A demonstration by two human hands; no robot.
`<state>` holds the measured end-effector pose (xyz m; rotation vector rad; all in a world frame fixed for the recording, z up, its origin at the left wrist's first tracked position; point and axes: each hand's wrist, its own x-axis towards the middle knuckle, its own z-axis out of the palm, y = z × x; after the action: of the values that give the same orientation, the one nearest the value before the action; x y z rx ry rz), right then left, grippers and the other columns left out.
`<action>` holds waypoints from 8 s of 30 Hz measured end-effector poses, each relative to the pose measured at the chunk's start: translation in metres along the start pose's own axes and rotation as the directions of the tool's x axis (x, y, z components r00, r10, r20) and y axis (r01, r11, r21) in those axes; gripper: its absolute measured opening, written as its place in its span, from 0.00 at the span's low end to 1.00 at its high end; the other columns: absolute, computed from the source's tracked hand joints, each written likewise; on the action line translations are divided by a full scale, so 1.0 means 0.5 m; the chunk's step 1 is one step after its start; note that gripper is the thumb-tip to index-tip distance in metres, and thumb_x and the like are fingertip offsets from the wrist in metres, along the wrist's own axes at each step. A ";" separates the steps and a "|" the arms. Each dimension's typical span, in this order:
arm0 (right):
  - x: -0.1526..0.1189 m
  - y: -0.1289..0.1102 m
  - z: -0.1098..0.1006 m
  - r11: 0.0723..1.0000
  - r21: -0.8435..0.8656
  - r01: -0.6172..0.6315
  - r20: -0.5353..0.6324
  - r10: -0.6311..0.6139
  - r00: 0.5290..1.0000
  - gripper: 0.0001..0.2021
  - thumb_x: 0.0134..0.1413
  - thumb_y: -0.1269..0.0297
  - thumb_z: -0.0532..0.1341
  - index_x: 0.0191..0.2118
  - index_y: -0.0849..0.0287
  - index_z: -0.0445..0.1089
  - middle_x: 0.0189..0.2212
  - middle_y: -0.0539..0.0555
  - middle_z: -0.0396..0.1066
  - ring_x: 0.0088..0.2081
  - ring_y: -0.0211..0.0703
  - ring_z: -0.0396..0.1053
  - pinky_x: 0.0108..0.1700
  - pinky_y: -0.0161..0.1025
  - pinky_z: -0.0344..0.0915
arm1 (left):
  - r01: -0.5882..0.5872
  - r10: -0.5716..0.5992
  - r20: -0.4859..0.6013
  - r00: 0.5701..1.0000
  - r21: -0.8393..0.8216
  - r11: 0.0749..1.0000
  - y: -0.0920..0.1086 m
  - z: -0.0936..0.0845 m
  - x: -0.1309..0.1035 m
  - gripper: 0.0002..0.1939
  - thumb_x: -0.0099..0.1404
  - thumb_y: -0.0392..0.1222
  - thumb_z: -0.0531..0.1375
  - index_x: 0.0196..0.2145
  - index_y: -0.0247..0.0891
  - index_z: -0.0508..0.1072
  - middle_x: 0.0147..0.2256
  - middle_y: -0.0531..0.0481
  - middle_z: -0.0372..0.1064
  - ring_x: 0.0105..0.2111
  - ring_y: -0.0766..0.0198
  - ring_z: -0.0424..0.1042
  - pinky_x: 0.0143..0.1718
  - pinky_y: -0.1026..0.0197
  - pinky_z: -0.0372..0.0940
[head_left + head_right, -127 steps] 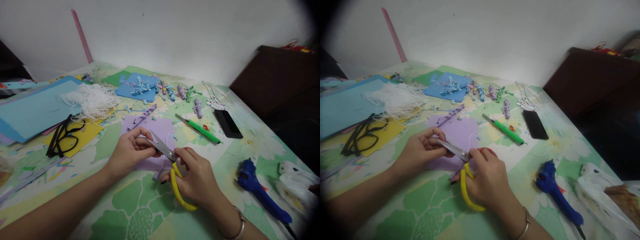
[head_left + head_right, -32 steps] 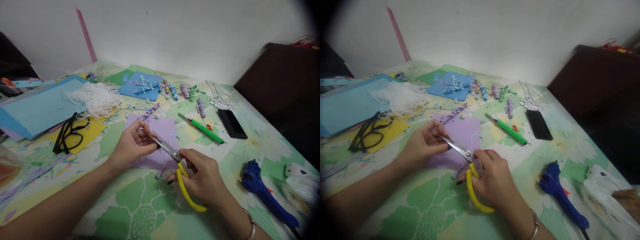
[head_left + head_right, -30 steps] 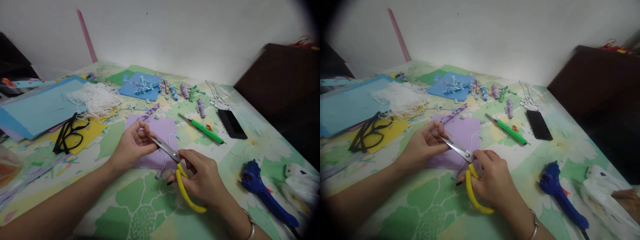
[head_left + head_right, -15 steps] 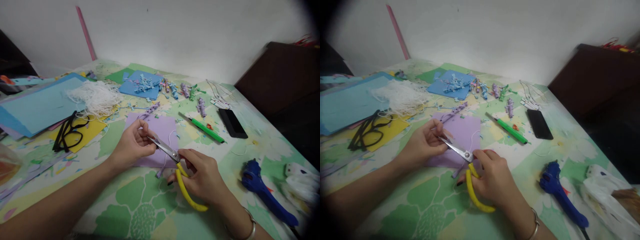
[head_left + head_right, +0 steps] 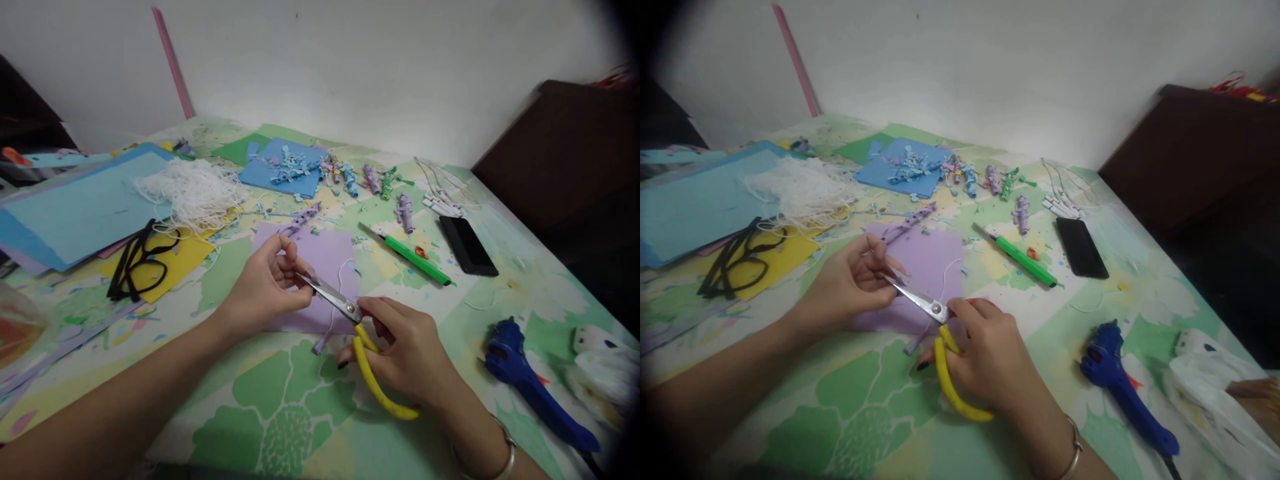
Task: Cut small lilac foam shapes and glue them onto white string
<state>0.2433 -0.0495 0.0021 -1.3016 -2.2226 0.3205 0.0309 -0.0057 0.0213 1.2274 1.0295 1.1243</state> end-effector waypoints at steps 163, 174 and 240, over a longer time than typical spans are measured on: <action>0.008 -0.059 0.028 0.727 0.617 -0.300 0.124 0.286 0.950 0.16 0.35 0.60 0.73 0.21 0.60 0.66 0.17 0.44 0.52 0.21 0.32 0.48 0.20 0.31 0.48 | 0.499 -0.388 0.335 0.858 -0.719 0.484 0.028 0.012 -0.029 0.05 0.50 0.26 0.60 0.19 0.28 0.71 0.18 0.52 0.62 0.16 0.77 0.60 0.12 0.76 0.49; 0.015 -0.049 0.014 0.521 0.786 -0.333 0.242 0.236 0.941 0.25 0.29 0.48 0.74 0.31 0.61 0.72 0.16 0.42 0.48 0.19 0.31 0.45 0.18 0.30 0.45 | 0.109 -0.100 0.049 0.994 -0.265 0.958 0.048 -0.007 -0.025 0.01 0.54 0.32 0.64 0.26 0.33 0.75 0.21 0.51 0.73 0.11 0.75 0.62 0.10 0.73 0.53; 0.003 -0.056 0.020 0.639 0.670 -0.379 0.224 0.312 0.923 0.15 0.37 0.59 0.71 0.24 0.60 0.66 0.18 0.44 0.51 0.23 0.33 0.46 0.22 0.32 0.47 | 0.020 0.001 0.102 0.995 -0.204 0.979 0.020 0.003 -0.028 0.05 0.59 0.29 0.57 0.26 0.34 0.66 0.16 0.57 0.69 0.10 0.76 0.63 0.08 0.78 0.54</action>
<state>0.2167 -0.0619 0.0070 -1.2494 -1.5915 1.2662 0.0294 -0.0197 0.0313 1.1019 0.8202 1.1197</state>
